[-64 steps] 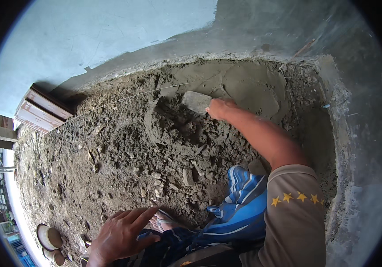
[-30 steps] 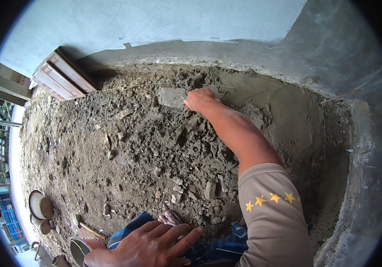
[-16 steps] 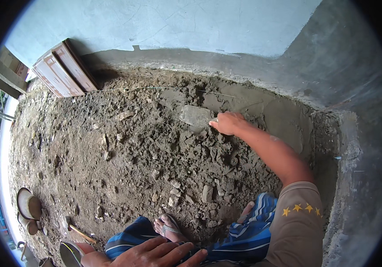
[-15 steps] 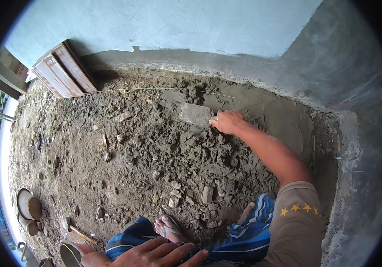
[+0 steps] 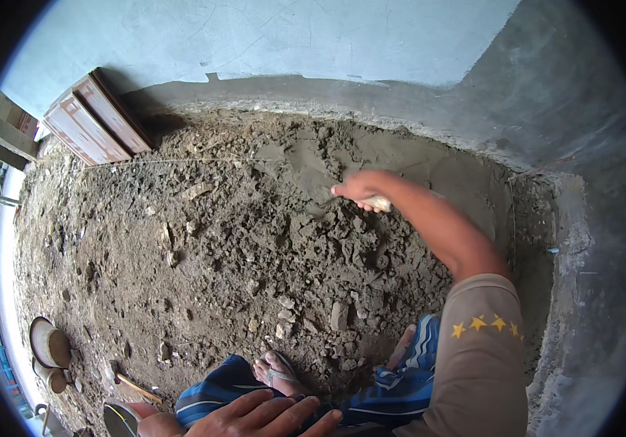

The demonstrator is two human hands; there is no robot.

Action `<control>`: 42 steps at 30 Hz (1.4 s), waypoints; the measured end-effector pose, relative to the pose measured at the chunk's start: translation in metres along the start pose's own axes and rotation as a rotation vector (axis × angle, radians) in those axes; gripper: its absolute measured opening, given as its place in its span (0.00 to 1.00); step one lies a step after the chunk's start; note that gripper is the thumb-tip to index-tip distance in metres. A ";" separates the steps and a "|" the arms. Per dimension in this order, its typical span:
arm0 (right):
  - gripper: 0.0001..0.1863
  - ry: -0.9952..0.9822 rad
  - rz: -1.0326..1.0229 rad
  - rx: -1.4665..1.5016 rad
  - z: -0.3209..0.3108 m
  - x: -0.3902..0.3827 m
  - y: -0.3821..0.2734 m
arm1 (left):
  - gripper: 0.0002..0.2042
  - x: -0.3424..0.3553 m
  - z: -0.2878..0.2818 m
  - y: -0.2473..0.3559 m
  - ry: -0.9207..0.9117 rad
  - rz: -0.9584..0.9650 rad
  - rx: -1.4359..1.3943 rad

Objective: Preparing the floor with mortar and organizing ceramic tiles for installation.

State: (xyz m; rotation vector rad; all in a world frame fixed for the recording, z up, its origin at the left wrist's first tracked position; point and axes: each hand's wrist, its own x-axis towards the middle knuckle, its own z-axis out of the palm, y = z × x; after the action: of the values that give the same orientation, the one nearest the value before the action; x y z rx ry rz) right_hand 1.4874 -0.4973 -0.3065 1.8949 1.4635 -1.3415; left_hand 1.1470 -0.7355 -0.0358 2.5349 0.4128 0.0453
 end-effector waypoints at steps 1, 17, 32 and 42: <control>0.34 -0.049 0.033 -0.042 0.009 -0.021 0.019 | 0.29 -0.002 0.004 0.001 0.009 -0.015 -0.058; 0.30 0.618 0.038 -0.355 0.099 -0.046 0.104 | 0.28 0.025 0.005 -0.033 -0.086 0.027 -0.293; 0.18 0.564 0.069 -0.125 0.113 -0.049 0.102 | 0.27 0.011 0.019 0.014 -0.079 0.036 -0.169; 0.20 0.403 -0.125 0.004 0.132 -0.041 0.089 | 0.26 0.028 0.027 0.012 0.055 0.033 -0.316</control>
State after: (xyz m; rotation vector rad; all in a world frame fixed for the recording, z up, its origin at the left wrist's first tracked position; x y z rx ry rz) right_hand 1.5095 -0.6529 -0.3535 2.2005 1.7942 -1.0504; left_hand 1.1804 -0.7504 -0.0536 2.2329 0.3541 0.1787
